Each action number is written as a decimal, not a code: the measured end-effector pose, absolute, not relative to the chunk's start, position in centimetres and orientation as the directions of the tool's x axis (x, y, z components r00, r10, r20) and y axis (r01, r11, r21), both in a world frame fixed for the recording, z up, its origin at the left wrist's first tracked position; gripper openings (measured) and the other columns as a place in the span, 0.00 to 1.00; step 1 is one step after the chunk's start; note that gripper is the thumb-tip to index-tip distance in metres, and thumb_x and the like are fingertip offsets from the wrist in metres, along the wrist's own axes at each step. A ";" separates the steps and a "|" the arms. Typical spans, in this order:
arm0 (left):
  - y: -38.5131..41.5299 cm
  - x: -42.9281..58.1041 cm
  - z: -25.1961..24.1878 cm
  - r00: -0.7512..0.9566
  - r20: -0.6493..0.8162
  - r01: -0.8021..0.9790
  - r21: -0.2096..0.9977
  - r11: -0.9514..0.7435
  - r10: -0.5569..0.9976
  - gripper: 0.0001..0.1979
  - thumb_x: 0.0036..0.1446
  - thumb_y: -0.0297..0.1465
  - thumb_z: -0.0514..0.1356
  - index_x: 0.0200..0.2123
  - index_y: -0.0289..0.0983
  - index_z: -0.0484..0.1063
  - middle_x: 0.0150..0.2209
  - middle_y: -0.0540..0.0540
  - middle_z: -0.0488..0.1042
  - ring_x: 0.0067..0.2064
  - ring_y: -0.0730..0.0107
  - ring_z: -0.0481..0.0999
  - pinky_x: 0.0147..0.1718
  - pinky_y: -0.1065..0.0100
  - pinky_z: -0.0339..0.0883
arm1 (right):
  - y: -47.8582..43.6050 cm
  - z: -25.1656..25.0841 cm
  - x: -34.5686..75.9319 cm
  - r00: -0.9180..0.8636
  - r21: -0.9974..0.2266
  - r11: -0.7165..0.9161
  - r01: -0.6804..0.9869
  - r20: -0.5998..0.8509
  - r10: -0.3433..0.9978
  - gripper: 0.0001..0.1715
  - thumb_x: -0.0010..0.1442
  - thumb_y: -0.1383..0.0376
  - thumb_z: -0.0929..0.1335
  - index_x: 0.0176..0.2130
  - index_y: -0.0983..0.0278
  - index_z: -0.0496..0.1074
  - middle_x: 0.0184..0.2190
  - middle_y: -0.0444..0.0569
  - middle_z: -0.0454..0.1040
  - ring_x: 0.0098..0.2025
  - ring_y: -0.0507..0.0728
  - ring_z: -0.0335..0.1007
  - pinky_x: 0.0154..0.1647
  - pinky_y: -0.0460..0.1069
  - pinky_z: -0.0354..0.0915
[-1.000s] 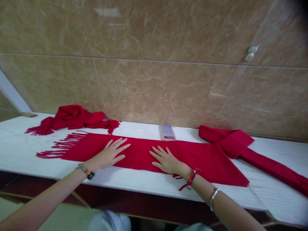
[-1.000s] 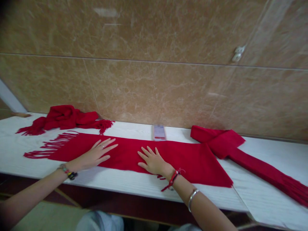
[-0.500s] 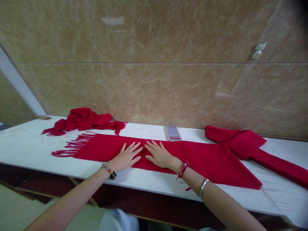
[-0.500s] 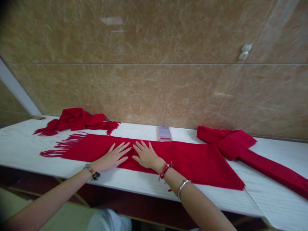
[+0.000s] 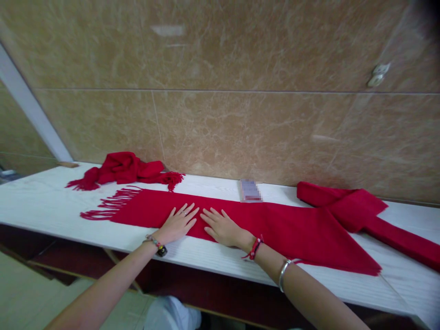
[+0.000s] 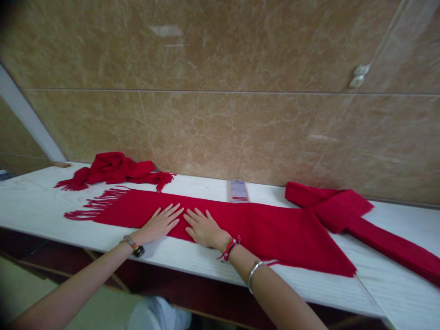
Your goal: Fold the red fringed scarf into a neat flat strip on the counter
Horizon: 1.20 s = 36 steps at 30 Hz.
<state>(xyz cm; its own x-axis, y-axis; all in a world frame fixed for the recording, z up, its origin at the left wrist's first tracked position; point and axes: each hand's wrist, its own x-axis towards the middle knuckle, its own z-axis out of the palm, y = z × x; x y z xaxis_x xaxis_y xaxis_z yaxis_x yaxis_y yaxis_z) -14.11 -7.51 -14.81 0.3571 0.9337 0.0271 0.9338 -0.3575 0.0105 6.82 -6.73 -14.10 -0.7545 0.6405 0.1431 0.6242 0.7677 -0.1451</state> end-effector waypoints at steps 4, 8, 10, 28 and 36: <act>-7.5 -14.7 -15.2 0.334 0.057 0.942 0.010 -0.336 0.941 0.26 0.61 0.42 0.41 0.61 0.41 0.49 0.63 0.45 0.45 0.63 0.56 0.43 0.56 0.49 0.42 | -7.3 -14.5 8.4 -0.825 -0.137 0.825 0.548 0.079 0.560 0.28 0.65 0.57 0.50 0.61 0.60 0.48 0.62 0.50 0.48 0.63 0.59 0.38 0.59 0.64 0.41; -7.5 -15.6 -15.3 0.275 0.070 0.960 0.030 -0.278 0.959 0.29 0.58 0.48 0.43 0.61 0.45 0.48 0.63 0.46 0.44 0.63 0.49 0.42 0.55 0.44 0.40 | -7.7 -14.5 12.0 -0.804 -0.116 0.805 0.582 0.068 0.591 0.28 0.65 0.56 0.50 0.62 0.59 0.46 0.62 0.49 0.47 0.63 0.60 0.39 0.59 0.63 0.44; -7.2 -15.6 -14.9 0.267 0.012 0.962 0.049 -0.268 0.964 0.31 0.58 0.49 0.43 0.61 0.45 0.46 0.63 0.45 0.42 0.63 0.48 0.40 0.54 0.42 0.39 | -7.5 -14.0 12.8 -0.773 -0.095 0.776 0.623 0.074 0.630 0.29 0.64 0.56 0.51 0.62 0.61 0.47 0.62 0.51 0.48 0.63 0.61 0.40 0.58 0.63 0.45; -5.2 -11.8 -14.5 0.178 -0.092 0.982 0.081 -0.171 0.980 0.34 0.55 0.54 0.41 0.62 0.48 0.43 0.64 0.43 0.36 0.62 0.41 0.34 0.51 0.34 0.33 | -5.9 -14.8 13.4 -0.456 -0.046 0.462 0.886 0.109 0.884 0.35 0.62 0.53 0.54 0.59 0.75 0.53 0.60 0.63 0.50 0.62 0.66 0.41 0.58 0.61 0.46; -5.6 -8.2 -14.2 0.271 -0.045 0.960 0.084 -0.267 0.961 0.28 0.59 0.47 0.41 0.61 0.49 0.44 0.64 0.47 0.36 0.63 0.49 0.36 0.53 0.38 0.37 | -6.4 -14.8 11.7 -0.552 -0.056 0.567 0.822 0.167 0.817 0.32 0.63 0.55 0.54 0.61 0.69 0.50 0.61 0.57 0.48 0.63 0.63 0.41 0.58 0.60 0.48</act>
<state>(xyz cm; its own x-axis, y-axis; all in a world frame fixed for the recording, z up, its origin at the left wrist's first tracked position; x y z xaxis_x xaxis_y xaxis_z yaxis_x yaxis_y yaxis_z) -8.19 -5.63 -14.22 0.2712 0.9615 -0.0449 0.9601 -0.2668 0.0841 11.75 -6.42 -14.82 -0.5521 0.8169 0.1668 0.8219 0.5669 -0.0560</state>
